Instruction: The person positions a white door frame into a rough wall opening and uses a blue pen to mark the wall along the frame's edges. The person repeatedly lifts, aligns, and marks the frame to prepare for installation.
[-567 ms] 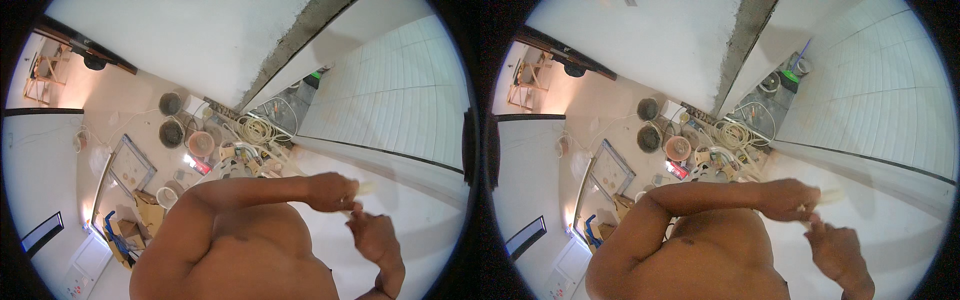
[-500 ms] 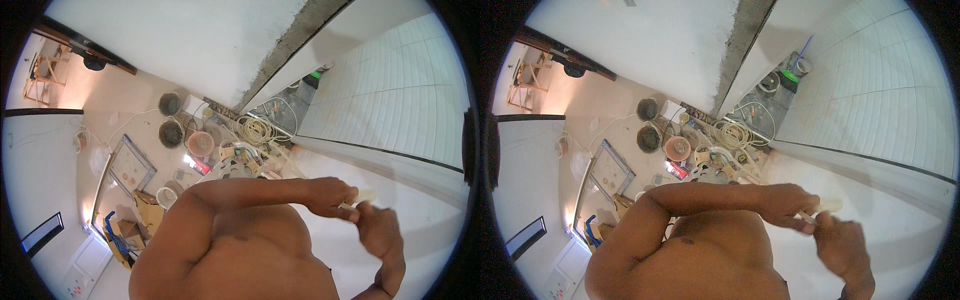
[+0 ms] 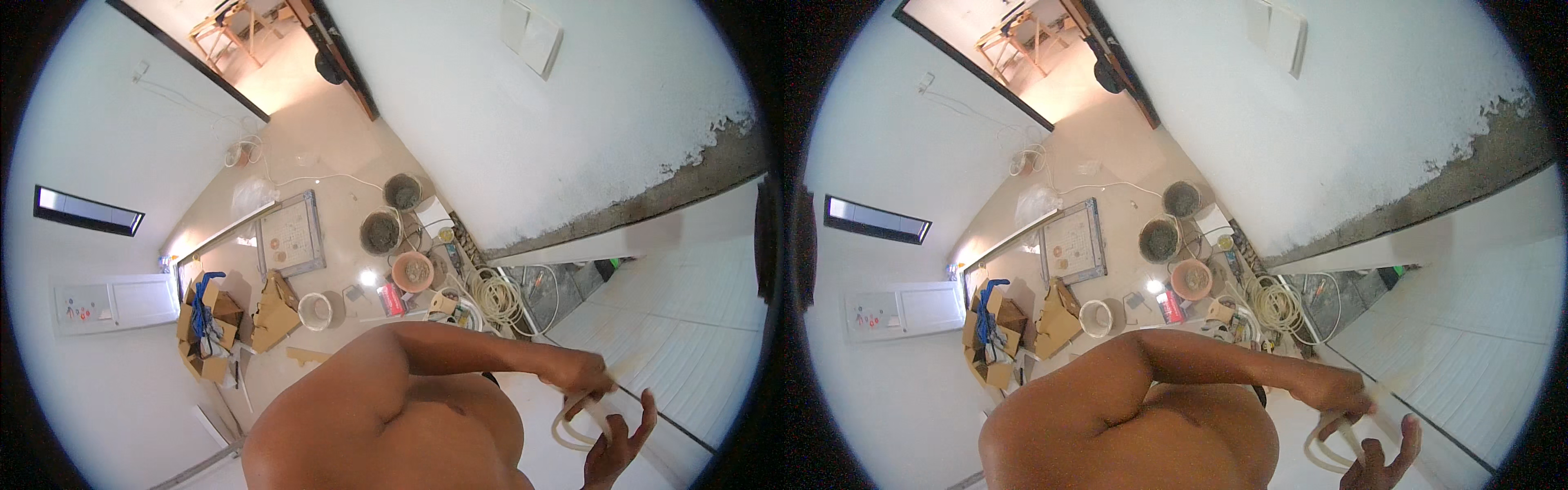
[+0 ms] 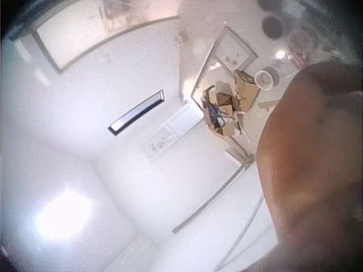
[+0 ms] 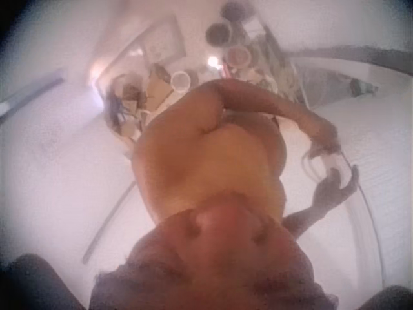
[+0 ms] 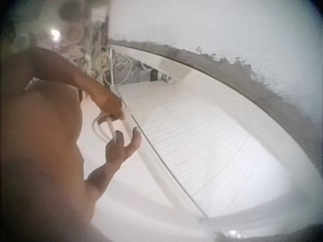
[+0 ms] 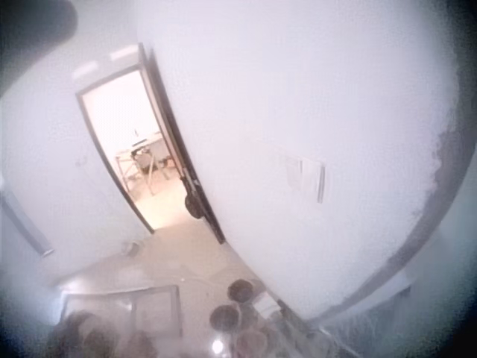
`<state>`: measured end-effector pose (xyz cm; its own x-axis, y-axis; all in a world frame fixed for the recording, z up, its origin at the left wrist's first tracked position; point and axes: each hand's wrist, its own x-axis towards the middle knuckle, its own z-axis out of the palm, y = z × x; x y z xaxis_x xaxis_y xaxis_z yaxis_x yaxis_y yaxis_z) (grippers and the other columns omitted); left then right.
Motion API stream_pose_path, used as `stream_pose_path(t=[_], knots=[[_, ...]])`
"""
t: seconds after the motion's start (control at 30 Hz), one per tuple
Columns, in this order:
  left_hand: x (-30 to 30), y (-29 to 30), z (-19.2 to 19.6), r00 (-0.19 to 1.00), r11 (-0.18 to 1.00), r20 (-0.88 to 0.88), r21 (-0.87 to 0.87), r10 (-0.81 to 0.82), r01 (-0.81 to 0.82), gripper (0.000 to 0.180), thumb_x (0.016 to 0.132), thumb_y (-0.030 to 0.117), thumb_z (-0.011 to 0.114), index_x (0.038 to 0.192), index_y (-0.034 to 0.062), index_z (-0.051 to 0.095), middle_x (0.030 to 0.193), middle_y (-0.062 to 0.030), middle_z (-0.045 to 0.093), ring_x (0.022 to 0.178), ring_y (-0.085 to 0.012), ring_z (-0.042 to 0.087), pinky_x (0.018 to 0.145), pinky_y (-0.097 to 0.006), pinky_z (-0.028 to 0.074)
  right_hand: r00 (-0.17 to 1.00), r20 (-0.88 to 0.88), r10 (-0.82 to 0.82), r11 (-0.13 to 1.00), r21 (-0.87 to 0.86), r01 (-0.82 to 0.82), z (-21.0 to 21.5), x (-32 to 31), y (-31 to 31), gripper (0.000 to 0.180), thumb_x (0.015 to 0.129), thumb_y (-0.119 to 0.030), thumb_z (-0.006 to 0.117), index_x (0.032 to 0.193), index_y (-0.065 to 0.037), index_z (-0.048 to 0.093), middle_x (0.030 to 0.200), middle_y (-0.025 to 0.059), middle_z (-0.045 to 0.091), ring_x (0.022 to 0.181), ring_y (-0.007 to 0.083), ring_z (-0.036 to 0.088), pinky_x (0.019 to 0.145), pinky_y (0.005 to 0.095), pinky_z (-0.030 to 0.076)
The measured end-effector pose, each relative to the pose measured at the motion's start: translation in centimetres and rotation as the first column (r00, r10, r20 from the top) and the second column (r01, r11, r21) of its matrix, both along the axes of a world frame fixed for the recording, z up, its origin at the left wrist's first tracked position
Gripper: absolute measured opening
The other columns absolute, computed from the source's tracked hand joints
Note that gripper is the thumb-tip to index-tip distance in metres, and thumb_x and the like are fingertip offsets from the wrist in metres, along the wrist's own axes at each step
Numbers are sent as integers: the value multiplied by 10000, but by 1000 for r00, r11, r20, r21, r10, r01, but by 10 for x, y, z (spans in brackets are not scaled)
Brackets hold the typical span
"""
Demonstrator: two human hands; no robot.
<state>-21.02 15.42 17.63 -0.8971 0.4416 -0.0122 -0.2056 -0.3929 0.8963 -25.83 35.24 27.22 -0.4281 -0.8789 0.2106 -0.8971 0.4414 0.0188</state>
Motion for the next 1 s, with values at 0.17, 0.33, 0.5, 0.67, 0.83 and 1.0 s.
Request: stream_pose_path(t=[0.17,0.33,0.5,0.67,0.83,1.0], knots=[[1,-5,-2,914,941,-268,-235,-304,244,460,956,361,519,806,-49,664,664,-95,614,632,-190,555,589,-387,447,956,290,51,999,-2,-53,15,8,-9,311,928,-197,602,1187,-33,653,1170,157,662,1169,357,582,992,433,469],[12,3,-8,955,978,-272,-133,119,-160,446,897,421,651,1032,2,582,787,-137,667,674,-286,637,628,-431,486,957,274,-98,989,-77,124,5,5,-10,321,920,-267,619,1127,-31,686,1063,160,687,951,338,658,814,404,531],[23,13,-15,893,881,-413,-337,177,-331,548,799,447,756,1077,15,564,887,-175,658,785,-391,661,635,-464,503,856,503,-121,974,-108,201,3,8,-6,323,932,-313,600,1016,-28,726,876,147,702,780,294,663,674,397,526],[31,20,-23,660,684,-732,-395,170,-614,453,865,363,693,1136,23,566,957,-161,592,739,-388,625,622,-466,490,542,808,-232,934,30,355,12,11,-8,245,901,-211,622,968,8,709,768,124,687,667,189,633,622,319,504],[35,27,-35,590,654,-710,-241,386,-717,355,931,273,623,1161,8,573,958,-164,565,762,-370,616,628,-453,488,796,572,-198,962,-42,269,-5,2,-9,215,908,-225,668,918,-13,697,847,137,658,738,216,603,663,359,488],[30,33,-46,457,661,-742,-24,491,-750,294,968,259,579,1089,-9,584,921,-132,568,734,-300,619,597,-402,479,818,570,-79,960,-178,217,-29,-3,-2,344,966,-312,599,815,-9,662,703,88,629,659,202,593,651,381,476]])
